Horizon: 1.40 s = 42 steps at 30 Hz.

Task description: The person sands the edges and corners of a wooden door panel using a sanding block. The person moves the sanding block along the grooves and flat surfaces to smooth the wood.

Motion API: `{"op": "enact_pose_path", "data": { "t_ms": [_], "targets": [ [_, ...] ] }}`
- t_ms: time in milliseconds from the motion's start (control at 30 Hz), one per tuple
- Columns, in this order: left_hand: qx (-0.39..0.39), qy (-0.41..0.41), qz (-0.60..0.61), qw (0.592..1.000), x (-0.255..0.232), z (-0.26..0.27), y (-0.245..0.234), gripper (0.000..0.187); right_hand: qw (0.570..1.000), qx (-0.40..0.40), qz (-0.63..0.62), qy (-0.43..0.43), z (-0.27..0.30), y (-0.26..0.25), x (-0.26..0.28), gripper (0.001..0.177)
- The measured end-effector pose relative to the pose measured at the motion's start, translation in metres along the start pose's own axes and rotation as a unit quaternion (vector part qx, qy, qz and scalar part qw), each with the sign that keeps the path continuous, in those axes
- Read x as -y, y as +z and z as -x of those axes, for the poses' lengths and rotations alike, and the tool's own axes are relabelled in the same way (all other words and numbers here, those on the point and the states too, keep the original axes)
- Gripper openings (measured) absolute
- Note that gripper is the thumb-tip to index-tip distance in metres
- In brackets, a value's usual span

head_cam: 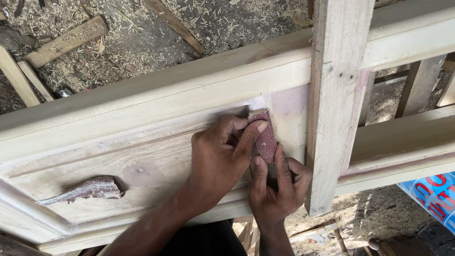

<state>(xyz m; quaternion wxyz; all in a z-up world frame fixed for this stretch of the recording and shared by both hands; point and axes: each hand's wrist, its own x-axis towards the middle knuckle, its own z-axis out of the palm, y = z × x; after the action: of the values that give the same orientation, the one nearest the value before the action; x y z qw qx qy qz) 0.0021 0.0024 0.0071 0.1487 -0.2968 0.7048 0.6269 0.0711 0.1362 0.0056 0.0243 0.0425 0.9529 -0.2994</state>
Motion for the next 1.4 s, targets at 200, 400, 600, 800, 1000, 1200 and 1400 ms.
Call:
{"op": "enact_pose_path", "data": {
  "t_ms": [200,400,600,800,1000,1200,1400],
  "targets": [
    [-0.015,0.044,-0.011,0.999,0.005,-0.003,-0.002,0.016,0.999,0.015,-0.035,0.022,-0.005,0.005,0.004,0.041],
    [-0.046,0.042,-0.025,0.998,0.004,-0.004,0.005,0.016,1.000,0.009,-0.023,0.016,-0.011,0.004,0.008,0.041],
    [-0.042,0.035,0.000,0.998,0.007,0.003,0.002,0.016,1.000,0.025,-0.013,0.001,-0.005,0.000,0.012,0.040],
    [-0.057,0.057,-0.009,0.997,0.012,-0.002,-0.001,0.016,1.000,0.013,0.008,-0.019,-0.006,0.013,0.011,0.039],
    [-0.057,0.061,-0.021,0.996,0.009,-0.002,-0.001,0.017,0.999,0.008,-0.045,0.004,-0.004,0.009,0.016,0.039],
    [-0.043,0.069,0.006,0.997,0.015,0.005,-0.001,0.015,0.999,0.020,-0.030,0.036,0.001,0.005,0.020,0.039],
    [-0.062,0.056,-0.042,0.996,0.010,0.005,-0.018,0.014,0.999,0.010,-0.031,0.016,0.001,0.015,0.036,0.039]
  ]
}}
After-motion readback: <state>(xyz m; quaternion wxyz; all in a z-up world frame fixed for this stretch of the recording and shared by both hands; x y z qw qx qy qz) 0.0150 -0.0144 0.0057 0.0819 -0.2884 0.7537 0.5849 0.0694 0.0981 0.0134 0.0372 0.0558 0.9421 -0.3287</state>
